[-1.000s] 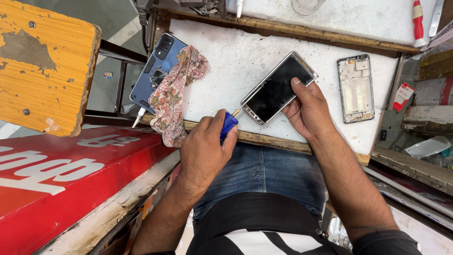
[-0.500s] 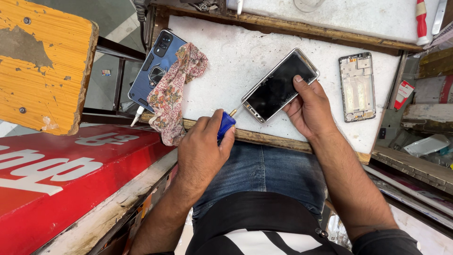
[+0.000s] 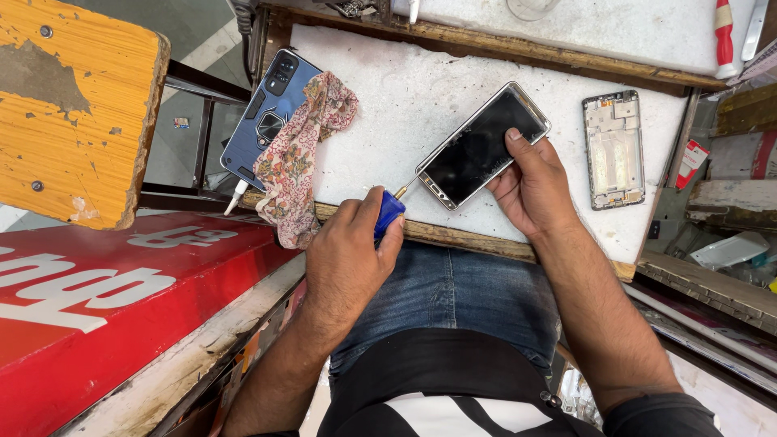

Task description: The person works on a smartphone at a repair bench. They wipe the phone with a patterned cloth, open a small bottle and dampen the cloth, then use a blue handheld tool to work along the edge of the phone screen while holding the phone steady, and continue wiping the device.

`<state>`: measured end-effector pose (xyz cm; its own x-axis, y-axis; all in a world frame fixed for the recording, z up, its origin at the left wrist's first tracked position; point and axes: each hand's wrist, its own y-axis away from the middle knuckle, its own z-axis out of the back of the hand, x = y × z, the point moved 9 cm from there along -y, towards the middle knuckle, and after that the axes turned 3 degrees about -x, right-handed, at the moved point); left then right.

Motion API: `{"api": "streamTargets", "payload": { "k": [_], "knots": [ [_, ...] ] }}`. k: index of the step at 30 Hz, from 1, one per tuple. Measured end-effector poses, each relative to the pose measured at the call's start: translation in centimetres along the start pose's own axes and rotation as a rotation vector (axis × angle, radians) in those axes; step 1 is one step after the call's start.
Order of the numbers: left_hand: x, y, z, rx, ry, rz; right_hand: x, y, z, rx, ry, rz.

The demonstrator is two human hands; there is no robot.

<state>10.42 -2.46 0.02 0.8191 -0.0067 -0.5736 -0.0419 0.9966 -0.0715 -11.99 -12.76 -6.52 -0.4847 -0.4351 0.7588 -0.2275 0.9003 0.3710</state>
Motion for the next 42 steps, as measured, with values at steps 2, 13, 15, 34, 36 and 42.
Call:
{"api": "streamTargets", "payload": {
  "k": [2, 13, 15, 34, 36, 42],
  "knots": [
    [0.0, 0.0, -0.1, 0.007, 0.004, 0.000, 0.0, 0.0, 0.2, -0.021, 0.003, -0.002],
    [0.1, 0.1, 0.3, 0.015, 0.002, -0.001, 0.1, 0.1, -0.1, -0.020, -0.002, 0.001],
    [0.2, -0.1, 0.5, 0.003, -0.015, 0.013, 0.0, 0.0, 0.2, -0.058, 0.004, -0.011],
    [0.1, 0.2, 0.9, 0.004, 0.002, -0.008, 0.0, 0.0, 0.0, -0.021, -0.036, 0.005],
    [0.3, 0.2, 1.0, 0.001, -0.009, 0.005, 0.0, -0.1, 0.1, -0.031, -0.048, -0.002],
    [0.5, 0.4, 0.9, 0.015, -0.011, 0.010, 0.1, 0.0, 0.3, -0.059, -0.022, 0.002]
  ]
}}
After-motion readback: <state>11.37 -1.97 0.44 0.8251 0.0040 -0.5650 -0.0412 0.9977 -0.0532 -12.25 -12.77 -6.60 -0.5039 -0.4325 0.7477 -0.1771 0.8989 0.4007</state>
